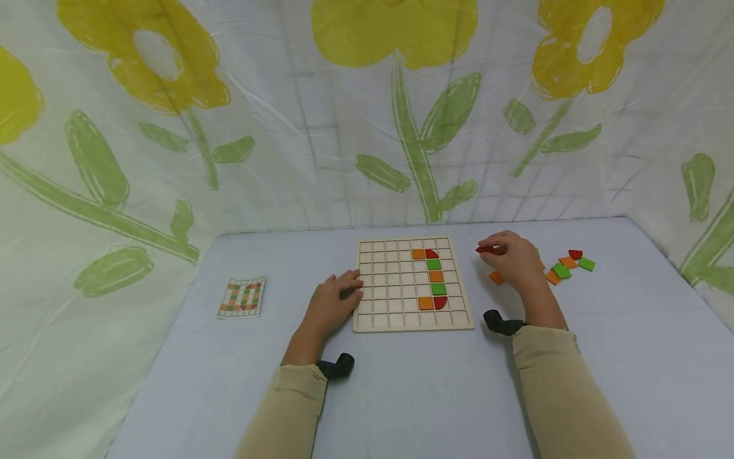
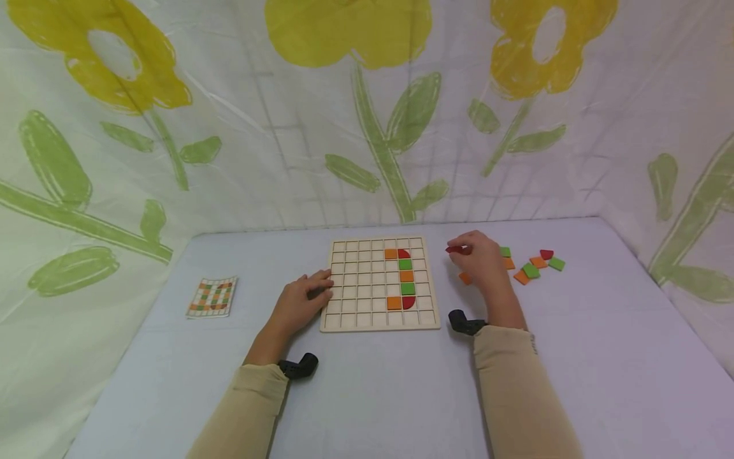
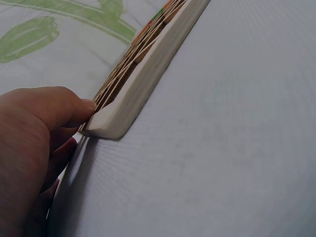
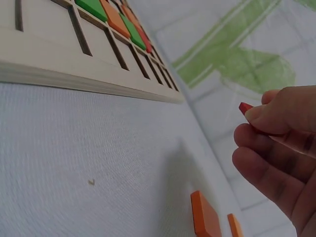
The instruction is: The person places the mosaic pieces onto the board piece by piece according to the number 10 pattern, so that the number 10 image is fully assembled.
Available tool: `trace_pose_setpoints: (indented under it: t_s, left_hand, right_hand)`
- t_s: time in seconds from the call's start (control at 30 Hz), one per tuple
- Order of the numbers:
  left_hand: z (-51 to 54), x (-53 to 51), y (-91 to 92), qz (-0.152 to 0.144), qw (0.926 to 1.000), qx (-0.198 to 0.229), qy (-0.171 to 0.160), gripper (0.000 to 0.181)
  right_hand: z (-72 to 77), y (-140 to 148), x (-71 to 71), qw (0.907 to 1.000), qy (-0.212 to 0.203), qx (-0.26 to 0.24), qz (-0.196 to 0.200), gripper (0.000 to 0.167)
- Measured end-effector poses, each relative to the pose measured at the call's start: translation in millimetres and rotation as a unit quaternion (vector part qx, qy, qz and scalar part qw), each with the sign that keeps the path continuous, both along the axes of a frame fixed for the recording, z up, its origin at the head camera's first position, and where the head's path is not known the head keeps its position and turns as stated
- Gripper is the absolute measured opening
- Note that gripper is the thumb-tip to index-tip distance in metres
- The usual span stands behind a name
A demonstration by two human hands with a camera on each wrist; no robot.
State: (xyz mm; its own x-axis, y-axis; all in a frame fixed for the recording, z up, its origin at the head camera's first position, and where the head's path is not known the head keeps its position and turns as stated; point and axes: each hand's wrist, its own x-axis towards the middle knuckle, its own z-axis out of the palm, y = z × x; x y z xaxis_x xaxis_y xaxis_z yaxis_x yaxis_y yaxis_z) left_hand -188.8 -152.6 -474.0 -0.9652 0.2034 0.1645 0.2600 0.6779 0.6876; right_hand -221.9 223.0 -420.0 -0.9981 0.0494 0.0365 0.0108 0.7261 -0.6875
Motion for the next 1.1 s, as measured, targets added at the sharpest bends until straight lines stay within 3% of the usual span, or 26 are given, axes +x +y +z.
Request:
trace_pose_setpoints:
  t_s: [0.23, 0.47, 0.77, 1.1]
  left_hand:
    - [-0.5, 1.3, -2.6, 0.003, 1.0, 0.004, 0.002, 0.027]
    - [0.3, 0.7, -1.9, -0.007, 1.0, 0.002, -0.004, 0.028]
    - [-0.1, 0.5, -1.3, -0.009, 0.9998, 0.015, 0.004, 0.027]
    - [0.9, 0.9, -2.0, -0.007, 0.9999, 0.011, 0.006, 0.027]
  right_hand:
    - [-5.7, -11, -4.8, 0.9997, 0.004, -0.01, 0.02, 0.028]
    - [-6.9, -37, -13.1, 0.9958, 0.03, 0.01, 0.086, 0.027]
    - [6.4, -86, -36.7, 0.9813, -0.019, 0.01, 0.191, 0.026]
    - [3.1, -115, -63.4, 0.9772, -0.057, 0.017, 0.204, 0.025]
